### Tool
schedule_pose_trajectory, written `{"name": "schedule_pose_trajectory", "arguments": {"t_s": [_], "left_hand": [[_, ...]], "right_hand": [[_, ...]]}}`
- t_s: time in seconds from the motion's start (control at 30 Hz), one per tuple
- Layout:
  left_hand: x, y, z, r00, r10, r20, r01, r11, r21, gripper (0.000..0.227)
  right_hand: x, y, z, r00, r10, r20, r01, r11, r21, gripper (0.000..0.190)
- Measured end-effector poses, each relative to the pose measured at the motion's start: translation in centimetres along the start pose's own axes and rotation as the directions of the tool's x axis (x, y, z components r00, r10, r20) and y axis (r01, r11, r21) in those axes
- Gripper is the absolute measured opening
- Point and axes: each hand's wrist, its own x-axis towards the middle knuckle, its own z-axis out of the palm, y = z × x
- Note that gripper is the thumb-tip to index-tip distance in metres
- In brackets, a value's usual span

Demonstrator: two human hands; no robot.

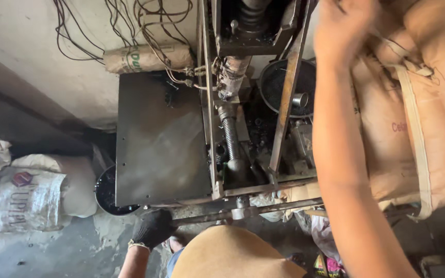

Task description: The person operates a manual press machine by placing small metal pieces into a mold, pulling a lever to activate the press, and then removing the formed pieces. This cycle is repeated multiple times throughout the video.

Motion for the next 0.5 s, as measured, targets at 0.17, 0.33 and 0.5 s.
{"name": "schedule_pose_trajectory", "arguments": {"t_s": [0.17, 0.33, 0.5], "left_hand": [[-0.6, 1.1, -2.7, 0.998, 0.040, -0.050, -0.043, 0.997, -0.062, 0.030], [-0.5, -0.2, -2.5, 0.977, 0.201, -0.076, -0.209, 0.971, -0.115, 0.029], [0.5, -1.2, -2.8, 0.952, 0.269, 0.150, -0.271, 0.963, -0.006, 0.034]], "right_hand": [[-11.3, 6.8, -13.4, 0.965, 0.062, -0.253, -0.053, 0.998, 0.042, 0.017], [-29.6, 10.1, -25.7, 0.915, 0.348, -0.205, -0.403, 0.827, -0.392, 0.025], [-37.2, 10.3, -29.1, -0.112, 0.962, 0.248, -0.721, -0.250, 0.646, 0.035]]}}
